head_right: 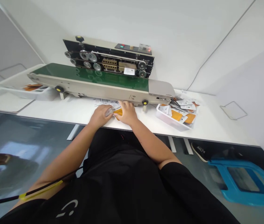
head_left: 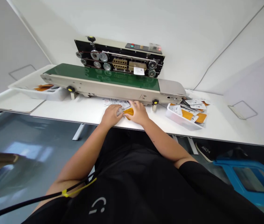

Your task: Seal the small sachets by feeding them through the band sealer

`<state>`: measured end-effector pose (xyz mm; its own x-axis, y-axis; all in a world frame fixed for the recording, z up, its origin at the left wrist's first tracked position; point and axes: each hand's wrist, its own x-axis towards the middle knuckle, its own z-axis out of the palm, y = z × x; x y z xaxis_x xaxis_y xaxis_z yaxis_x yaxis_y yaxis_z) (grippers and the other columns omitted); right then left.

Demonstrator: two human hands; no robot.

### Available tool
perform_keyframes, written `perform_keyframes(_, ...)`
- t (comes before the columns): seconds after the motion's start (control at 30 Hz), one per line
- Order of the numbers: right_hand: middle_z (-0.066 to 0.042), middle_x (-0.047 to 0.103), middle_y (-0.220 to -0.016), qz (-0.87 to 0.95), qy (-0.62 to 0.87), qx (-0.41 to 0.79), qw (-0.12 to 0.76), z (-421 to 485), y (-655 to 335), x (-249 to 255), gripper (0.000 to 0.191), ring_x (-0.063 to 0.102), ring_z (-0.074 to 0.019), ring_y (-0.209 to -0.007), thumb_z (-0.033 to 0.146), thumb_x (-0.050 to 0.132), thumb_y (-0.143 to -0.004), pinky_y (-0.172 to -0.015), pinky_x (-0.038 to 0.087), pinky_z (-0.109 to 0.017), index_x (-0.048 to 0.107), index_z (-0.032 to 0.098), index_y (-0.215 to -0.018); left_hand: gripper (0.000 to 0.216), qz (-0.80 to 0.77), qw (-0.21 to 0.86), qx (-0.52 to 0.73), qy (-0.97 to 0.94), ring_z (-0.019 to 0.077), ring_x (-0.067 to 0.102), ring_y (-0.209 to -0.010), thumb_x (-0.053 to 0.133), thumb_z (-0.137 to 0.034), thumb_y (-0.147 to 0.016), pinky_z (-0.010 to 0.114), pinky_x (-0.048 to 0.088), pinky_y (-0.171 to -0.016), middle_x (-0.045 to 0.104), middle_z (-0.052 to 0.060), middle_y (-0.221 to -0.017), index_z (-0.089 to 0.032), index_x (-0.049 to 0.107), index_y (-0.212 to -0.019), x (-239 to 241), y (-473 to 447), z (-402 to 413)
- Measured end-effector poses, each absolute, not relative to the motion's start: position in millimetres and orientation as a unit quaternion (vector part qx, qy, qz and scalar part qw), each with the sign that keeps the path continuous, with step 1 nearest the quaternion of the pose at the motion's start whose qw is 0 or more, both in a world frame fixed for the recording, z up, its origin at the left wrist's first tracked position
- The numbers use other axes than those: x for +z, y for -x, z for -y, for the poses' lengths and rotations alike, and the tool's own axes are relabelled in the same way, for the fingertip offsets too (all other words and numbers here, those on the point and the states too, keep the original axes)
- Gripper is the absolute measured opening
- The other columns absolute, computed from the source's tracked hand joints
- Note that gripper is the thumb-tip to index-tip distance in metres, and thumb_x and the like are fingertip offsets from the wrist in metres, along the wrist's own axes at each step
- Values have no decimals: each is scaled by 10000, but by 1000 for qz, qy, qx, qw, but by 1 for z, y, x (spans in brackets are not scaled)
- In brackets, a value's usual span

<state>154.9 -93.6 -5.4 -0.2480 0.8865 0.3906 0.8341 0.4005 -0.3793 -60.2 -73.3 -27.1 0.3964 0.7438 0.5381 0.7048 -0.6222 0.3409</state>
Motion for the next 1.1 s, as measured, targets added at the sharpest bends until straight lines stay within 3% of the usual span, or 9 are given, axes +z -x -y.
perform_keyframes(0.07,-192,543,-1464,779,581,55,231,91,-156,-13,912,508,-438,-1287,620,761,-841,-1122,423,-598,453,226,-1603,434,-445,32,334,-830,349,657,-1260,637,-399,-919,559,514,-1138,733,158,-1328,-171,708,-1282,-31,62,70)
perform_keyframes(0.2,-192,571,-1427,786,577,100,196,82,-164,-17,868,496,-423,-1305,568,760,-869,-1157,402,-579,453,208,-1597,422,-440,38,334,-833,334,638,-1285,618,-410,-933,552,496,-1162,724,153,-1343,-168,705,-1267,-34,63,68)
perform_keyframes(0.3,-151,561,-1427,790,544,150,241,77,-170,-21,821,512,-362,-1325,420,795,-847,-1186,413,-521,474,241,-1581,416,-434,38,335,-835,332,637,-1288,603,-405,-948,547,489,-1167,721,161,-1341,-155,703,-1264,-33,63,70)
perform_keyframes(0.43,-108,539,-1440,767,495,226,341,74,-176,-23,741,550,-262,-1349,237,652,-885,-1173,461,-439,447,295,-1595,437,-430,44,328,-840,324,628,-1293,613,-400,-954,533,486,-1158,713,154,-1350,-166,673,-1319,-29,62,74)
perform_keyframes(0.57,-97,652,-1333,728,451,315,409,73,-177,-26,723,668,-233,-1184,281,586,-931,-1064,549,-421,379,287,-1624,499,-420,71,310,-850,319,637,-1258,652,-435,-950,512,491,-1127,718,160,-1337,-154,650,-1362,-27,62,75)
perform_keyframes(0.77,-78,745,-1225,691,400,404,445,65,-172,-43,501,726,-266,-1117,401,750,-840,-1001,582,-426,665,248,-1309,256,-396,146,337,-842,234,711,-923,597,-356,-974,374,548,-907,801,79,-994,-198,777,-1064,-20,68,82)
perform_keyframes(0.93,-50,750,-1223,698,385,404,449,65,-171,-47,396,724,-251,-1126,385,665,-914,-1018,577,-428,673,286,-1297,255,-338,233,345,-844,184,706,-814,640,-402,-953,287,534,-783,792,44,-916,-192,777,-1003,-13,72,85)
perform_keyframes(1.1,-65,738,-1272,698,364,433,439,70,-171,-42,431,717,-238,-1132,385,660,-925,-985,590,-387,654,275,-1342,292,-398,294,366,-788,171,674,-740,643,-443,-948,277,515,-727,749,27,-791,-184,727,-843,-20,72,81)
